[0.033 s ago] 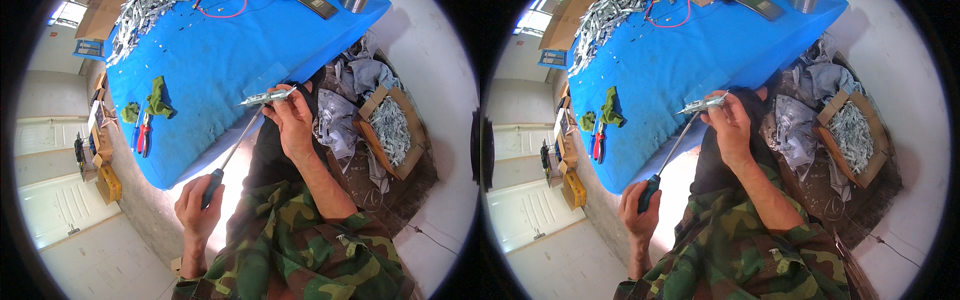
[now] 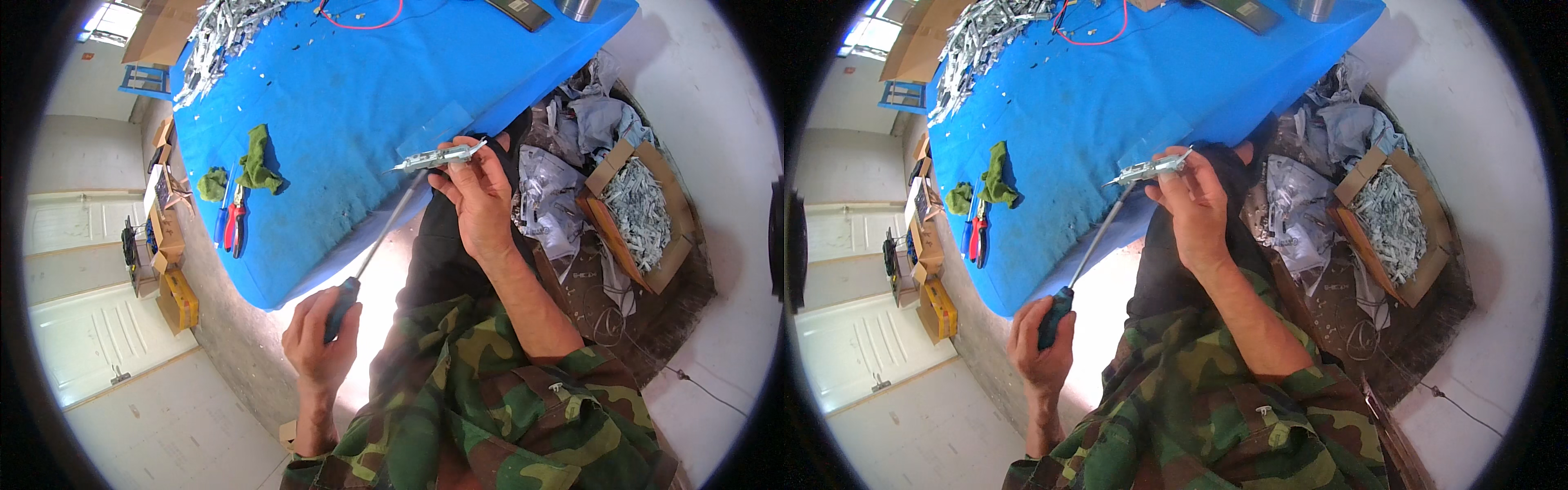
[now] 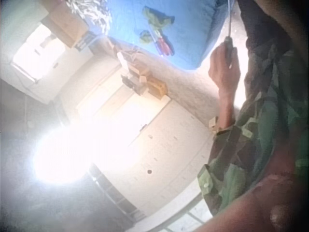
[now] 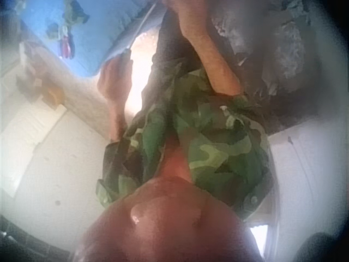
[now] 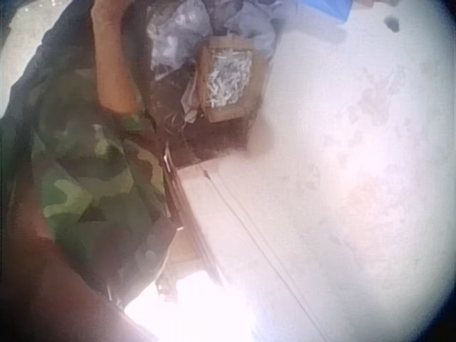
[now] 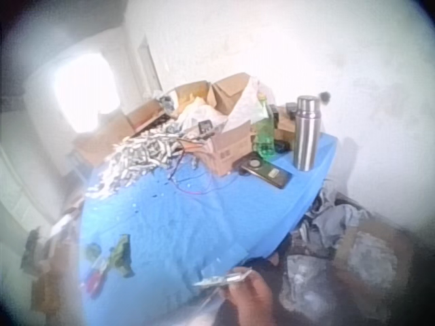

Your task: The person scrapes a metal component with a screwdriver and then uses pliers to grip and manipulate the part on a blue table.

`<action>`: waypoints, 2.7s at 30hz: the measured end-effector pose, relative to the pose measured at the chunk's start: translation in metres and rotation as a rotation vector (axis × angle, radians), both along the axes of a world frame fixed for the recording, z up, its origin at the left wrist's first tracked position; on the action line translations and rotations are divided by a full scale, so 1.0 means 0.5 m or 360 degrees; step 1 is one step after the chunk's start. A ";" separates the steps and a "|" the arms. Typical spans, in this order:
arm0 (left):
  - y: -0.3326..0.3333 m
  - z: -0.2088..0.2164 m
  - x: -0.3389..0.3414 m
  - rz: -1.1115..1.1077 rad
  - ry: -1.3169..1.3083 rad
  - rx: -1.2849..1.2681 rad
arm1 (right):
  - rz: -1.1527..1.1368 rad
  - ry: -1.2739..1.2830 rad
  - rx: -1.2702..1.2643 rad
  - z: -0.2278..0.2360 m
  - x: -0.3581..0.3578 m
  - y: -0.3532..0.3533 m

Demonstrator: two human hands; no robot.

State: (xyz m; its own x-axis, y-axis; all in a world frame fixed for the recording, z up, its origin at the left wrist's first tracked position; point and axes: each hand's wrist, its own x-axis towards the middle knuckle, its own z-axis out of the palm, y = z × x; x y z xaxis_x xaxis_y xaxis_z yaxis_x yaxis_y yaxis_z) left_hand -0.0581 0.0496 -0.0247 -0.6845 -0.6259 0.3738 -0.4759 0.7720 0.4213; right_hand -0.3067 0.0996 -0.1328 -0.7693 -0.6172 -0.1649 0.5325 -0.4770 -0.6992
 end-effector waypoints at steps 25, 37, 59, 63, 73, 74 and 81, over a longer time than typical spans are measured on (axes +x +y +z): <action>-0.224 -0.112 0.007 0.0478 -0.0479 -0.0467 | 0.0401 0.0020 -0.0103 -0.003 0.024 0.016; -0.051 -0.063 -0.186 -0.0086 0.0118 0.0895 | 0.0510 0.0304 0.0116 0.004 0.048 0.024; -0.044 -0.082 -0.171 0.0006 0.0553 0.1700 | 0.0707 0.0350 0.0092 0.014 0.036 0.055; -0.051 -0.091 -0.158 -0.0023 0.0554 0.1840 | 0.0741 0.0358 0.0055 0.012 0.040 0.054; -0.030 -0.086 -0.155 0.0014 0.0406 0.1456 | 0.0756 0.0465 0.0099 0.006 0.035 0.055; -0.034 -0.085 -0.153 0.0026 0.0441 0.1579 | 0.0766 0.0495 0.0103 0.009 0.031 0.058; -0.017 -0.085 -0.161 0.0025 0.0340 0.1123 | 0.0758 0.0455 0.0074 0.005 0.031 0.056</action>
